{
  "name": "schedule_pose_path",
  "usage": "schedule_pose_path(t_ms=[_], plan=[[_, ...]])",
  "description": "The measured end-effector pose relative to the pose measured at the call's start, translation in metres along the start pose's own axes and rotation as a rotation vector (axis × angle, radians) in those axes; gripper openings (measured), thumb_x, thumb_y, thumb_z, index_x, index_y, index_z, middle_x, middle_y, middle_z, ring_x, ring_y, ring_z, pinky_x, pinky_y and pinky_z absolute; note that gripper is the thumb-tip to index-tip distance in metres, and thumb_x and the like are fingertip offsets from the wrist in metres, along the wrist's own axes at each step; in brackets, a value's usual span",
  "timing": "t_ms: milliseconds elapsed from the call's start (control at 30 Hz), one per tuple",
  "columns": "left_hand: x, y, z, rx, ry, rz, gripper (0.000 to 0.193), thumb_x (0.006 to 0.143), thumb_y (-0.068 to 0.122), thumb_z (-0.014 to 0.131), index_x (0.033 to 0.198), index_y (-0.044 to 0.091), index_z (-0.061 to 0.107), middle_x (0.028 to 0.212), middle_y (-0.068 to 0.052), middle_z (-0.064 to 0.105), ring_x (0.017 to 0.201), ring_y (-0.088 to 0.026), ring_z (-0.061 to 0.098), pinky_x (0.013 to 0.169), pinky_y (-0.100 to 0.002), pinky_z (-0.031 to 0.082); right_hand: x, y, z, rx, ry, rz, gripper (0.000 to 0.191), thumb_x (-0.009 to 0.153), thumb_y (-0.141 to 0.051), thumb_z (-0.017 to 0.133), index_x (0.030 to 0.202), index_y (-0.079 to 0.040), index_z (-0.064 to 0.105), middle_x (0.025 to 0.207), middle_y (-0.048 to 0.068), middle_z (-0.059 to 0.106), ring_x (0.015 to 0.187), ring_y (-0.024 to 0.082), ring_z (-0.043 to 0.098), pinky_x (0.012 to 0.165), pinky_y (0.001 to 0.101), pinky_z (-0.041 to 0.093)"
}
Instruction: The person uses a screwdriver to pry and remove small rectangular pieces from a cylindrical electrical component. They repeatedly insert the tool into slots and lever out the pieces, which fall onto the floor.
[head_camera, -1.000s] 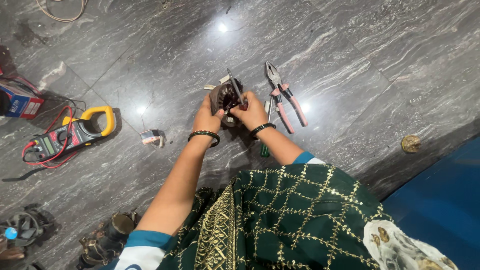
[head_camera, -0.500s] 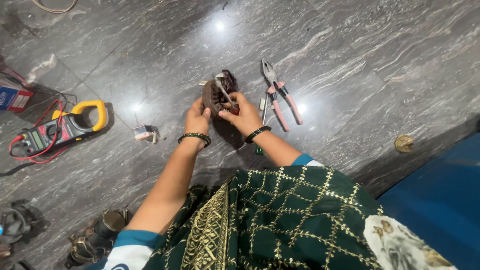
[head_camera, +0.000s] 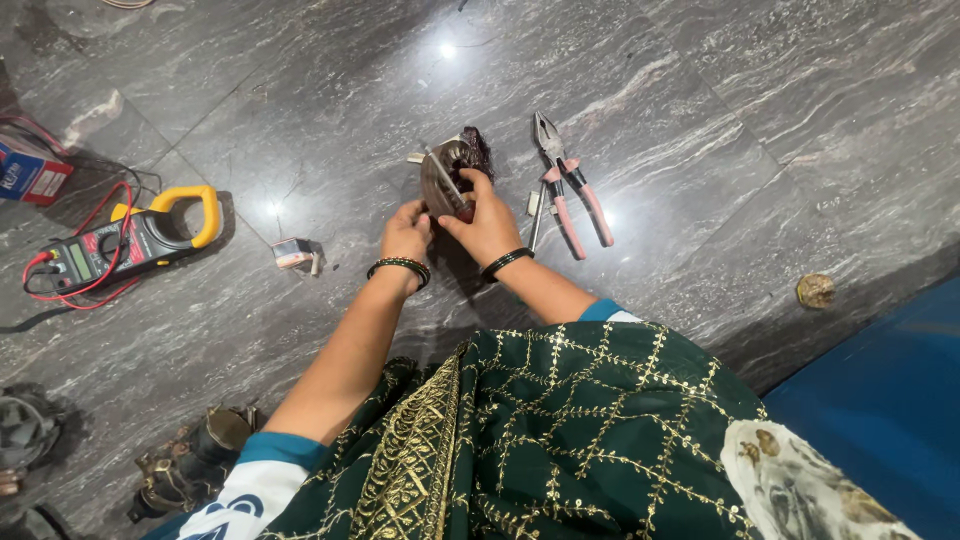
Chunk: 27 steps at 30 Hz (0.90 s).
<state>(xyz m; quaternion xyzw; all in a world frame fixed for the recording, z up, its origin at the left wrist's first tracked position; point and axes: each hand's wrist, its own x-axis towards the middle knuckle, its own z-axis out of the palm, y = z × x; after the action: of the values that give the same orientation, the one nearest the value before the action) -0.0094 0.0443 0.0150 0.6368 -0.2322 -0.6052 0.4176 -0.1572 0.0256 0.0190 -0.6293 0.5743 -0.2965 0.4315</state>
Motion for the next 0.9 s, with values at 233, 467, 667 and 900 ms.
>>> schedule_pose_path(t_ms=[233,467,667,900], plan=[[0.005,0.012,0.010,-0.190,0.038,-0.189,0.038,0.093,-0.003,0.051,0.130,0.003,0.057,0.106,-0.011,0.069,0.074,-0.019,0.061,0.058,-0.031,0.047,0.007,0.004,-0.008,0.031,-0.115,0.021,0.075,0.076,-0.021,0.088,0.137,-0.005,0.047,0.106,0.017,0.072,0.092,0.025,0.072,0.080,0.0374,0.058],[0.015,0.025,0.013,-0.219,0.056,-0.333,0.027,0.089,-0.006,0.052,0.111,0.002,0.066,0.101,-0.011,0.070,0.083,-0.022,0.069,0.066,-0.036,0.057,0.009,0.000,-0.018,0.123,-0.199,0.112,0.075,0.074,-0.018,0.086,0.137,-0.006,0.048,0.111,0.015,0.069,0.090,0.021,0.070,0.073,0.0353,0.060],[0.017,0.019,0.011,-0.304,0.076,-0.249,0.020,0.087,-0.012,0.055,0.103,-0.004,0.064,0.093,-0.012,0.071,0.075,-0.025,0.071,0.066,-0.037,0.062,0.007,-0.001,-0.019,0.044,-0.156,-0.037,0.074,0.074,-0.020,0.091,0.133,-0.004,0.050,0.111,0.015,0.069,0.093,0.023,0.071,0.079,0.0360,0.058],[0.015,0.013,0.006,0.099,0.119,-0.056,0.020,0.087,-0.010,0.055,0.100,-0.004,0.070,0.086,-0.013,0.070,0.063,-0.019,0.063,0.056,-0.030,0.052,0.002,-0.008,-0.024,-0.066,-0.084,0.076,0.063,0.072,-0.027,0.092,0.120,-0.005,0.058,0.089,0.009,0.071,0.079,0.021,0.069,0.073,0.0353,0.056]])
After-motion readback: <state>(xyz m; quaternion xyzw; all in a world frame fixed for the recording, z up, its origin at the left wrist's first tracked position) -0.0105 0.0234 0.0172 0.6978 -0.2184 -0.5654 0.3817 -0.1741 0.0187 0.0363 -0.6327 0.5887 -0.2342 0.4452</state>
